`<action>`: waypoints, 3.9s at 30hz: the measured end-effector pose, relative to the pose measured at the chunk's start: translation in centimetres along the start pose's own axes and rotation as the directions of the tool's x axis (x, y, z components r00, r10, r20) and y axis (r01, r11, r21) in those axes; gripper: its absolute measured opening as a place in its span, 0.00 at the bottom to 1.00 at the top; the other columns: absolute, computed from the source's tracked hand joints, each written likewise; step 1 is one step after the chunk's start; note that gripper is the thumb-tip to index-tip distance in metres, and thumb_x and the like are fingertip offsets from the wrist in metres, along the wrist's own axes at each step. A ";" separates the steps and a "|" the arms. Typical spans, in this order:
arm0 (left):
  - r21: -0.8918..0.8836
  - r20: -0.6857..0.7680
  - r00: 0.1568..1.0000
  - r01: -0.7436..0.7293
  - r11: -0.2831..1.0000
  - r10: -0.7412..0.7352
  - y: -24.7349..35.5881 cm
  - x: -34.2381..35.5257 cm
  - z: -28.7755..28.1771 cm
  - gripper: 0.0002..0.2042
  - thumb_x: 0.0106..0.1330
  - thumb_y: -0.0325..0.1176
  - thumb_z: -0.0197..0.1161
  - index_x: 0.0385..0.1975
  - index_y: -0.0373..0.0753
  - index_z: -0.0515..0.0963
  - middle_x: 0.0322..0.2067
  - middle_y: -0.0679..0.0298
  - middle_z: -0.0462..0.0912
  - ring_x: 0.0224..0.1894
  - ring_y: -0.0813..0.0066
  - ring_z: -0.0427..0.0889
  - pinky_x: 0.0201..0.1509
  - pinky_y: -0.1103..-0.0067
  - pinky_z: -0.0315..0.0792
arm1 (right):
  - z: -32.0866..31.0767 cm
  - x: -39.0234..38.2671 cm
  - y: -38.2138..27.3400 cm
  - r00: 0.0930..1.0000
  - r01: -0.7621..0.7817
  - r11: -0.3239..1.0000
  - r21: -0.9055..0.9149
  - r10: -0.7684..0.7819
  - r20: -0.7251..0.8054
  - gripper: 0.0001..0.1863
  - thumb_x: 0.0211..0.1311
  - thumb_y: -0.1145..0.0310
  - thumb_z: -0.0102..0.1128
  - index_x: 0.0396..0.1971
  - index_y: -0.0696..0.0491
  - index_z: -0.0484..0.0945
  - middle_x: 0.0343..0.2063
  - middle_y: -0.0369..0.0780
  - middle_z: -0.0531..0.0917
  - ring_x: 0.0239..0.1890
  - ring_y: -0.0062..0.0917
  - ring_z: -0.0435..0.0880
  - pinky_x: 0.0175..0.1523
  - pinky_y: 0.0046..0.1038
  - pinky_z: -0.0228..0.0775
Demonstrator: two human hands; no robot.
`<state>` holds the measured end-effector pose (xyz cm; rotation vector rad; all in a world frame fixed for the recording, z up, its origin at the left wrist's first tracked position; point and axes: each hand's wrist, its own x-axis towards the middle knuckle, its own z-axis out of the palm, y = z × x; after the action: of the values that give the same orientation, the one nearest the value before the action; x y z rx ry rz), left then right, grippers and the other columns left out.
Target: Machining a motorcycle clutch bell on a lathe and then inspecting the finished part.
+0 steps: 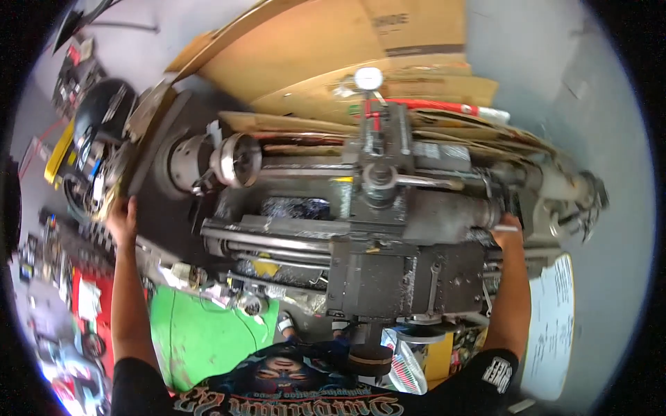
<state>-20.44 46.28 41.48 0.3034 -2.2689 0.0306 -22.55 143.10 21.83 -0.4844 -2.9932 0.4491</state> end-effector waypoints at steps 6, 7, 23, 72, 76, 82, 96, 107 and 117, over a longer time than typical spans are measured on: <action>-0.028 -0.093 0.991 -0.101 0.994 0.098 1.1 0.0 -1.3 0.15 0.64 0.43 0.65 0.22 0.40 0.77 0.21 0.61 0.77 0.24 0.59 0.75 0.33 0.69 0.71 | 0.5 0.3 1.0 0.980 -0.045 0.991 -0.130 0.019 -0.196 0.15 0.53 0.60 0.64 0.34 0.56 0.85 0.32 0.49 0.88 0.35 0.51 0.85 0.39 0.43 0.77; -0.047 -0.109 0.986 -0.131 0.990 0.125 1.2 0.0 -1.2 0.14 0.64 0.42 0.65 0.21 0.40 0.76 0.21 0.61 0.77 0.24 0.59 0.74 0.33 0.69 0.71 | 0.6 -0.2 1.6 0.944 0.023 0.996 -0.085 -0.050 -0.327 0.15 0.54 0.60 0.63 0.33 0.58 0.84 0.31 0.51 0.87 0.34 0.53 0.84 0.39 0.45 0.76; -0.023 -0.190 0.973 -0.137 0.990 0.130 2.3 -0.1 -1.4 0.15 0.65 0.41 0.64 0.20 0.40 0.74 0.22 0.61 0.75 0.27 0.57 0.74 0.38 0.68 0.71 | -9.2 -19.8 -6.5 0.939 -0.089 0.511 0.855 0.329 -0.099 0.09 0.68 0.74 0.52 0.45 0.52 0.76 0.22 0.32 0.72 0.24 0.16 0.67 0.33 0.19 0.63; -0.258 -0.227 0.971 -0.134 0.957 0.075 -1.0 -1.0 0.3 0.13 0.73 0.37 0.61 0.27 0.37 0.77 0.23 0.66 0.77 0.27 0.73 0.69 0.37 0.77 0.67 | 13.4 -10.1 -60.6 0.954 -0.295 0.198 0.935 0.005 0.300 0.15 0.60 0.61 0.66 0.21 0.56 0.75 0.17 0.34 0.74 0.18 0.23 0.68 0.26 0.27 0.62; -0.218 -0.218 0.972 -0.134 0.967 0.086 -1.2 -1.1 0.3 0.13 0.74 0.37 0.60 0.27 0.37 0.77 0.24 0.66 0.77 0.27 0.73 0.69 0.37 0.77 0.67 | 14.8 -9.1 -62.4 0.961 -0.263 0.219 0.940 -0.031 0.276 0.16 0.58 0.62 0.67 0.20 0.55 0.73 0.17 0.35 0.74 0.18 0.23 0.68 0.26 0.27 0.63; -0.148 -0.226 0.968 -0.144 0.979 0.108 -1.7 -1.1 0.5 0.13 0.74 0.37 0.60 0.28 0.38 0.78 0.25 0.66 0.76 0.27 0.73 0.69 0.38 0.78 0.66 | 15.6 -8.1 -62.8 0.946 -0.300 0.133 0.945 -0.086 0.312 0.15 0.57 0.64 0.69 0.20 0.54 0.72 0.17 0.35 0.75 0.18 0.24 0.69 0.26 0.26 0.63; -0.150 -0.212 0.974 -0.111 0.982 0.078 -1.5 -1.2 0.5 0.13 0.74 0.38 0.60 0.27 0.38 0.78 0.24 0.68 0.75 0.27 0.74 0.68 0.36 0.78 0.65 | 14.6 -7.2 -62.5 0.991 -0.079 0.291 0.953 -0.077 0.106 0.14 0.56 0.68 0.70 0.21 0.52 0.70 0.16 0.33 0.72 0.18 0.20 0.65 0.24 0.24 0.60; -0.149 -0.206 0.976 -0.110 0.983 0.078 -1.5 -1.2 0.3 0.14 0.75 0.39 0.60 0.27 0.38 0.78 0.24 0.68 0.76 0.26 0.77 0.68 0.35 0.80 0.64 | 15.4 -7.3 -62.2 0.981 -0.091 0.334 0.938 -0.131 0.142 0.14 0.57 0.65 0.69 0.23 0.52 0.71 0.17 0.34 0.73 0.19 0.23 0.68 0.27 0.27 0.64; -0.140 -0.228 0.967 -0.148 0.979 0.114 -1.0 -1.0 0.4 0.14 0.75 0.39 0.60 0.28 0.38 0.78 0.24 0.68 0.77 0.26 0.77 0.69 0.35 0.80 0.64 | 15.4 -6.8 -62.3 0.996 -0.071 0.269 0.961 -0.039 0.084 0.14 0.58 0.65 0.69 0.23 0.53 0.72 0.16 0.34 0.72 0.18 0.23 0.68 0.26 0.26 0.63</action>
<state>-19.92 45.50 40.37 0.0619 -2.0542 -0.0426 -36.48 80.15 25.51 -0.3155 -2.0564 2.1353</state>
